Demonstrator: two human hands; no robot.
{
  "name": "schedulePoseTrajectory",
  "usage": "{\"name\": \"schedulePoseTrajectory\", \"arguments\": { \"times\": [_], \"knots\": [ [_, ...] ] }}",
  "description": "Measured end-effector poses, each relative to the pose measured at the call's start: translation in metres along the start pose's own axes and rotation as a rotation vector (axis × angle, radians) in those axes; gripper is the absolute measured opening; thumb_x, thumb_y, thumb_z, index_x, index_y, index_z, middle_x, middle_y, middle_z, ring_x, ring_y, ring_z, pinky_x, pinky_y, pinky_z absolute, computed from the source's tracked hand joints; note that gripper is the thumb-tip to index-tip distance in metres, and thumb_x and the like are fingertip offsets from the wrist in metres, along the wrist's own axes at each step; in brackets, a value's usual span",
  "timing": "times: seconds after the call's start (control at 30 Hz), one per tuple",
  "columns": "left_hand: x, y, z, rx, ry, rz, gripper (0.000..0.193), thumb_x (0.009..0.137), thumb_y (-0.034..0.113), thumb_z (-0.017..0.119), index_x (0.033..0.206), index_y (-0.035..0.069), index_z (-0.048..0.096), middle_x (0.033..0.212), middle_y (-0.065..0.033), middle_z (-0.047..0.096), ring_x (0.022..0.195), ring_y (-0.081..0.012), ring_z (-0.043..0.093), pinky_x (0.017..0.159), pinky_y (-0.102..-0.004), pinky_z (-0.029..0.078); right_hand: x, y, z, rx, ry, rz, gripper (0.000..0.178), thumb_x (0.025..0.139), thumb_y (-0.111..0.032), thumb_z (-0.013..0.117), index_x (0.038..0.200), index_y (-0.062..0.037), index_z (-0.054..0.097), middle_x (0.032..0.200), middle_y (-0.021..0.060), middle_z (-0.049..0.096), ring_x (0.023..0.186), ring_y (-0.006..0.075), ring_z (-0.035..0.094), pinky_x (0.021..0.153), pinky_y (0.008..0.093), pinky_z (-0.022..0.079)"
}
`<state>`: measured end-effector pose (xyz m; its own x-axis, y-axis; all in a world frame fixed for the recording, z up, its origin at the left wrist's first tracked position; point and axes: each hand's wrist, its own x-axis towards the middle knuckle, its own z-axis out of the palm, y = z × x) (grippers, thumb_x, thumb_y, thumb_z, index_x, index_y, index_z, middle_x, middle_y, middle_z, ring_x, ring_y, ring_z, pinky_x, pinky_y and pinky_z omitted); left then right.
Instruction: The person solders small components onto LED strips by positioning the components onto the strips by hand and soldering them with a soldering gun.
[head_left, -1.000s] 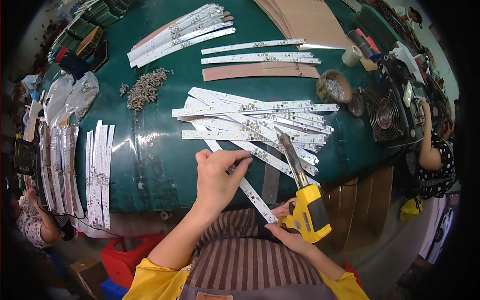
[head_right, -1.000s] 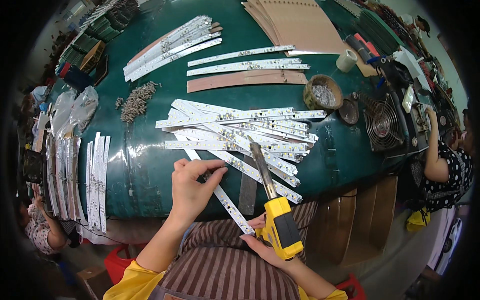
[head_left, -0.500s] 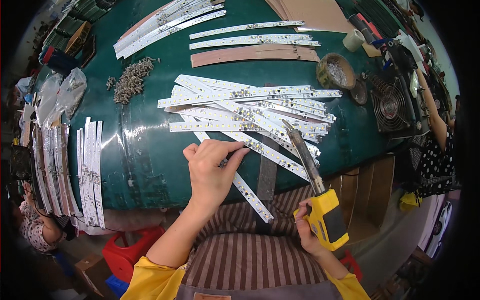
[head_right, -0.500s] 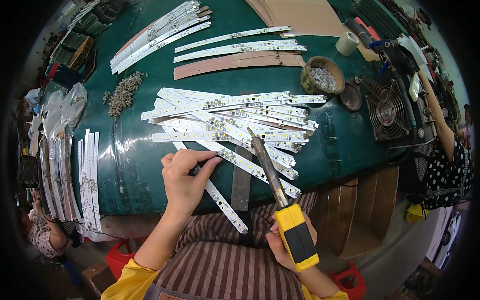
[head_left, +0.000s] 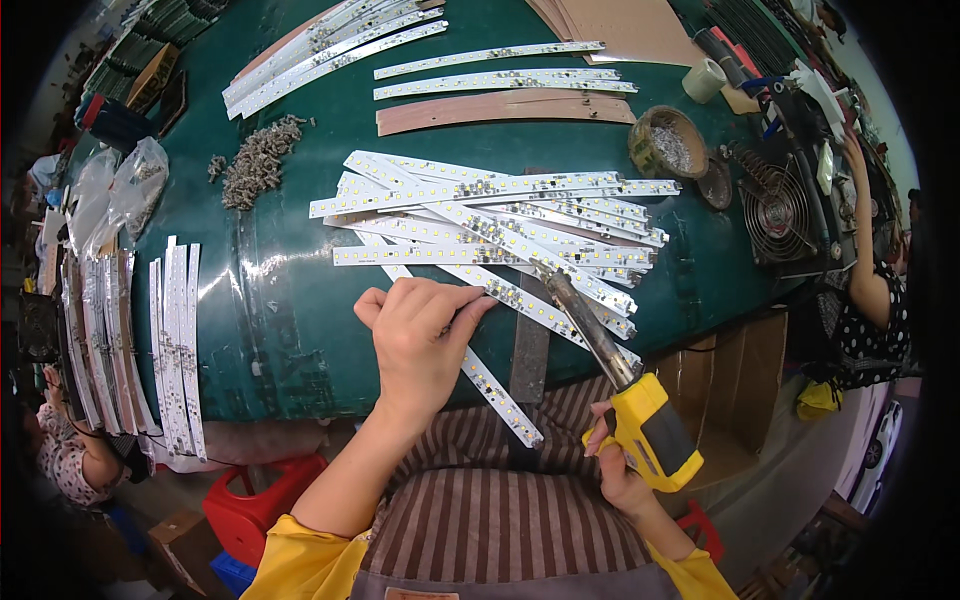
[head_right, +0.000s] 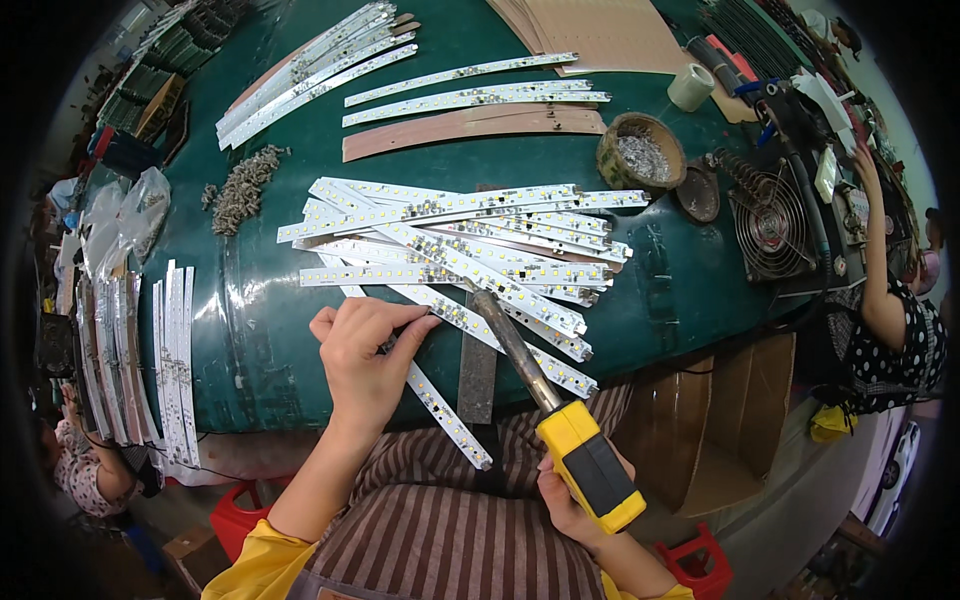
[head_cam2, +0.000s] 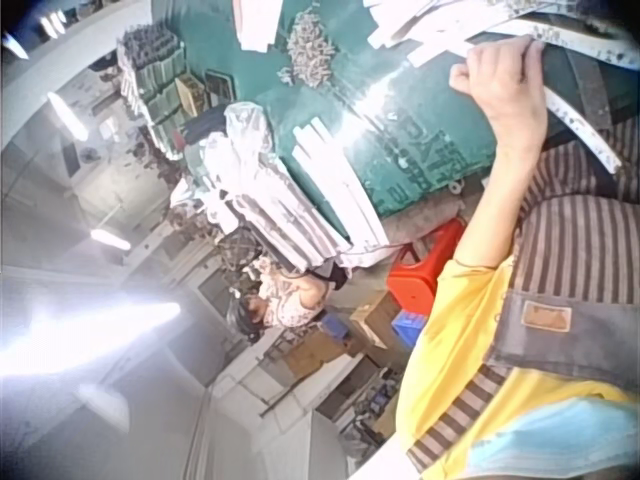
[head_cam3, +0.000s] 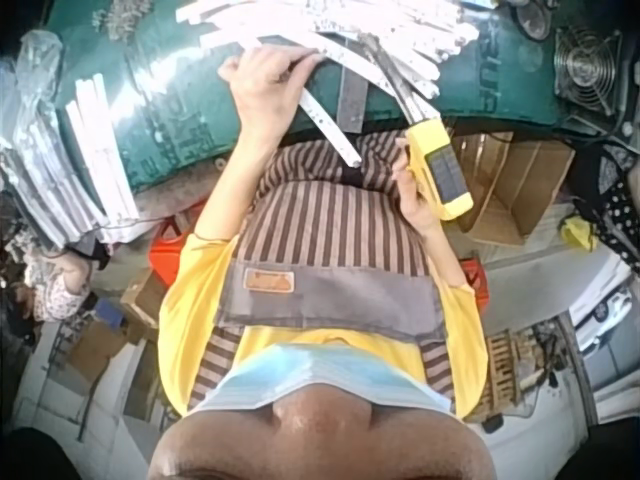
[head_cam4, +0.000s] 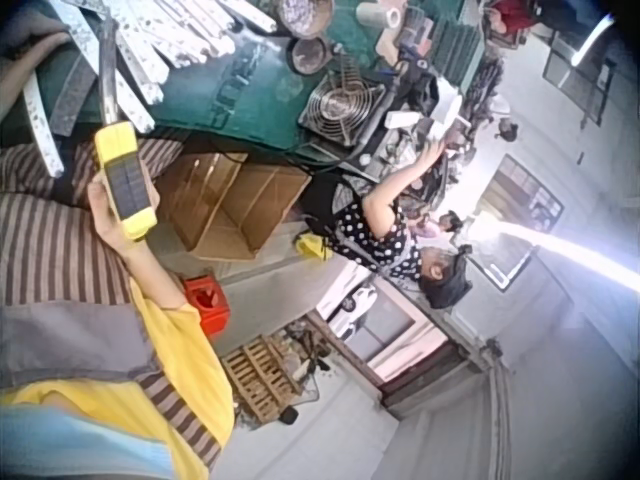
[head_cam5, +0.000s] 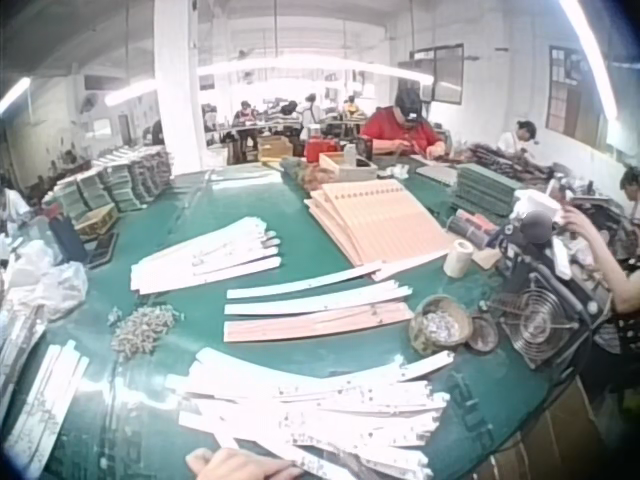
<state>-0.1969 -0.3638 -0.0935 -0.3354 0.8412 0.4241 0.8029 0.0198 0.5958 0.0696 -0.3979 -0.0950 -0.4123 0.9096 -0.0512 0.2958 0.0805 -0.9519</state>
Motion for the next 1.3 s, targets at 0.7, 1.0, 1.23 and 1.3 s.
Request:
{"name": "schedulePoseTrajectory", "arguments": {
  "times": [0.7,1.0,1.23,1.3],
  "knots": [
    [0.002,-0.001,-0.002,0.002,-0.015,0.019,0.010,0.074,0.013,0.079,0.083,0.012,0.075,0.076,0.0029,0.068,0.074,-0.0129,0.058,0.077,-0.0303,0.031,0.005,-0.016,0.004,0.175,-0.020,0.116,0.046,0.099,-0.031,0.050,0.127,0.0055,0.048,0.080,0.0041,0.055,0.072,0.0103,0.052,0.068,0.0249,0.045],
    [0.000,-0.001,0.000,0.057,0.014,-0.004,0.009,0.073,0.014,0.080,0.076,0.013,0.072,0.071,0.0030,0.064,0.071,-0.0139,0.056,0.078,-0.0322,0.029,-0.005,0.018,-0.005,-0.014,-0.054,-0.050,0.037,0.100,-0.019,0.049,0.126,0.0066,0.050,0.087,0.0068,0.057,0.070,0.0105,0.052,0.065,0.0247,0.045],
    [0.001,-0.003,0.000,0.039,-0.013,-0.010,0.008,0.074,0.013,0.078,0.077,0.013,0.071,0.072,0.0024,0.062,0.073,-0.0155,0.055,0.078,-0.0323,0.029,0.010,0.016,-0.004,-0.052,-0.115,-0.164,0.027,0.097,-0.007,0.050,0.120,0.0060,0.053,0.085,0.0073,0.058,0.066,0.0109,0.054,0.061,0.0241,0.045],
    [0.002,-0.003,0.000,0.032,-0.010,-0.012,0.008,0.074,0.013,0.078,0.077,0.013,0.071,0.072,0.0023,0.062,0.074,-0.0156,0.055,0.079,-0.0322,0.029,0.012,0.014,-0.003,-0.050,-0.112,-0.156,0.026,0.097,-0.008,0.051,0.119,0.0061,0.053,0.084,0.0073,0.058,0.065,0.0108,0.054,0.060,0.0243,0.046]
  ]
}}
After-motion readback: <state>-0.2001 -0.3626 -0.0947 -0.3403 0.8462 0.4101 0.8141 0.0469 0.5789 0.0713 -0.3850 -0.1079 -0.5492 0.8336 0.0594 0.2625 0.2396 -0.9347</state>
